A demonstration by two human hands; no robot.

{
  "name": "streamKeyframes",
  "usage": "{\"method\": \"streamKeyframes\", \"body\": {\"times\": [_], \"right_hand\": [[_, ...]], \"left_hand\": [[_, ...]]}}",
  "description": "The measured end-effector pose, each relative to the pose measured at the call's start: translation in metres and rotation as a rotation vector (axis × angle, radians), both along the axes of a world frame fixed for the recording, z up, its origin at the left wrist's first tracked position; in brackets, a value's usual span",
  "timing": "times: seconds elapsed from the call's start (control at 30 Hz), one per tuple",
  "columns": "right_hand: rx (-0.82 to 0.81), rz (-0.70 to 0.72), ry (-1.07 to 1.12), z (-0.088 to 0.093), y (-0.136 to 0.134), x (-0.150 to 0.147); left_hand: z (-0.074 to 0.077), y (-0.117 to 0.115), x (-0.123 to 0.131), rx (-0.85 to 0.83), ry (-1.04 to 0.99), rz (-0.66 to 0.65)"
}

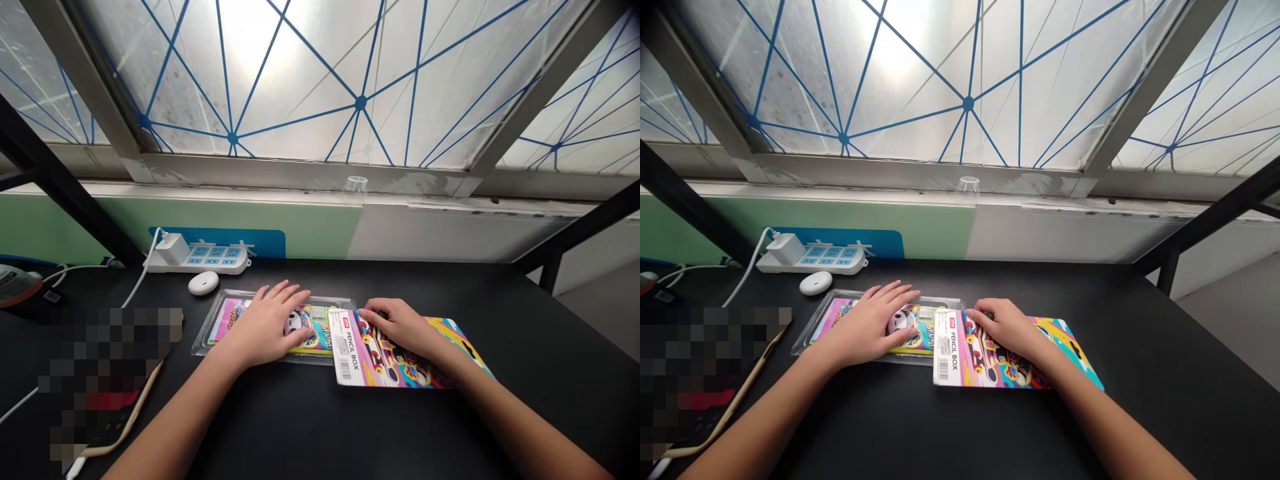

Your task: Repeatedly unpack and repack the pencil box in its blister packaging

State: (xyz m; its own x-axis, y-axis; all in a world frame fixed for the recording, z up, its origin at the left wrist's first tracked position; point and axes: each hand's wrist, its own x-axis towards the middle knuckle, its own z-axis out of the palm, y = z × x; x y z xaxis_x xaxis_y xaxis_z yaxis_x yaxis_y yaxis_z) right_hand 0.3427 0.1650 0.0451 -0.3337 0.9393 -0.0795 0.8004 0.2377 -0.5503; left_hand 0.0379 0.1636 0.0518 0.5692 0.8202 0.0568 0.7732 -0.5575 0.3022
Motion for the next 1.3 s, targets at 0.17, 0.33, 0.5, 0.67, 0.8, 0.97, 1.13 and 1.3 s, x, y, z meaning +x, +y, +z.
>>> {"method": "streamKeyframes", "body": {"times": [0.17, 0.33, 0.5, 0.67, 0.8, 0.97, 1.13, 1.3], "right_hand": [[0.034, -0.061, -0.029, -0.002, 0.012, 0.020], [0.088, -0.080, 0.013, 0.000, 0.014, 0.027], [0.200, -0.083, 0.021, -0.001, 0.014, 0.029], [0.283, -0.042, -0.002, -0.002, 0.018, 0.036], [0.263, -0.062, 0.005, 0.001, 0.017, 0.039], [0.211, -0.166, 0.042, 0.002, 0.002, 0.015], [0.168, -0.152, 0.021, -0.008, -0.013, -0.031], [0.135, -0.138, 0.016, -0.008, -0.012, -0.036]], "left_hand": [[0.001, 0.000, 0.000, 0.003, 0.001, -0.018], [0.000, 0.001, -0.001, 0.005, -0.007, -0.030], [-0.003, 0.001, -0.002, 0.006, -0.020, -0.043], [-0.002, 0.001, -0.003, 0.008, -0.038, -0.052], [-0.001, 0.000, -0.004, 0.002, -0.054, -0.049], [-0.004, 0.001, 0.002, 0.002, -0.061, -0.018], [-0.008, -0.009, 0.022, -0.018, -0.175, 0.063], [-0.002, -0.019, 0.035, -0.099, -0.381, 0.116]]}}
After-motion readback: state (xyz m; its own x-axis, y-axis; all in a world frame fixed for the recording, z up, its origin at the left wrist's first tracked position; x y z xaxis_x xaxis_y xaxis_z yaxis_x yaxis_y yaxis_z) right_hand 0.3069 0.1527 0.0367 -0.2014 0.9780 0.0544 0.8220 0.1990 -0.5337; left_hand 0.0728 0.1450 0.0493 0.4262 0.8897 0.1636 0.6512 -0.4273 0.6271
